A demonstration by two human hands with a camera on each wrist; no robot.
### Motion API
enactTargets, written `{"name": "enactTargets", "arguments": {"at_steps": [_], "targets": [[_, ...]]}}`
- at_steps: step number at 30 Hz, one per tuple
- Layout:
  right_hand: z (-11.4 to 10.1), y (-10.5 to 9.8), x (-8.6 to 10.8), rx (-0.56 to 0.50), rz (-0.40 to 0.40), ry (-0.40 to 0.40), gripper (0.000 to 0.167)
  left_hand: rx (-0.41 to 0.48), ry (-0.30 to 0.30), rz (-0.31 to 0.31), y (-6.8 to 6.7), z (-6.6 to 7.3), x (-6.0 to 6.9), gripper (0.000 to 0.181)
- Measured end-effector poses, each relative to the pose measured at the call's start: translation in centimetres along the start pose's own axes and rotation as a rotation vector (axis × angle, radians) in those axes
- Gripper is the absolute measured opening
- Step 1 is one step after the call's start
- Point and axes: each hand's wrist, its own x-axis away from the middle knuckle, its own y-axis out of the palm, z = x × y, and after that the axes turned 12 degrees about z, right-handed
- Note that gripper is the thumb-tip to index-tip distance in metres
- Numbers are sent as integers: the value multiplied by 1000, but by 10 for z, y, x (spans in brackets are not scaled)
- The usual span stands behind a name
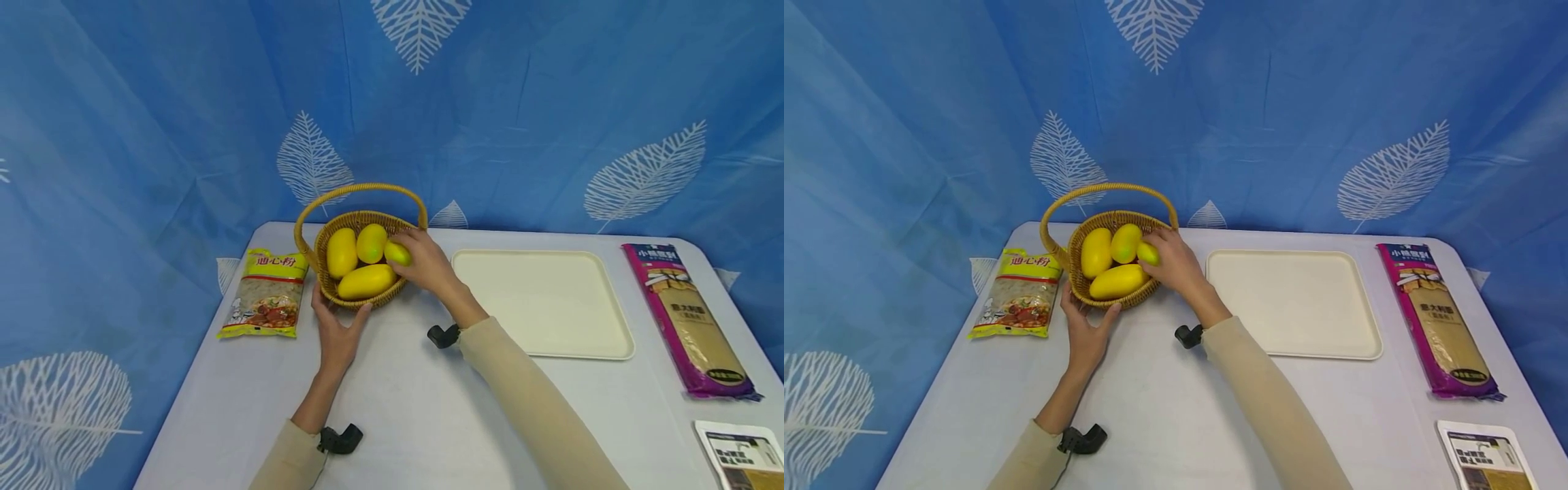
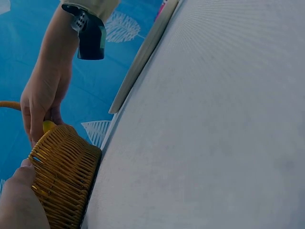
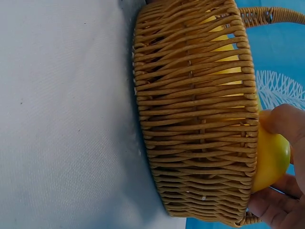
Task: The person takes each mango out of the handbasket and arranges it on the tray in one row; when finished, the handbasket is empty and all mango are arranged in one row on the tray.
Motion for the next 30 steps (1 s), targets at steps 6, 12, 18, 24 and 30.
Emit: {"name": "enactTargets", "arguments": {"at_steps": [6,12,18,24,30], "targets": [[-4,-6,5,-45,33,-7,44,-9,-4,-7,0,1,1,101],[-10,-8,18,-126,82,-80,42,-10,-3,-8,0,2,0,100],[-11,-3,27,-138,121,-157,42,-18,-5,-11,0,2,0,100],[-11,-3,29,-158,148,-163,43,-13,-10,-13,0,2,0,100],[-8,-2,31,-204,182,-163,43,-2,-9,-8,0,2,0,99]]}}
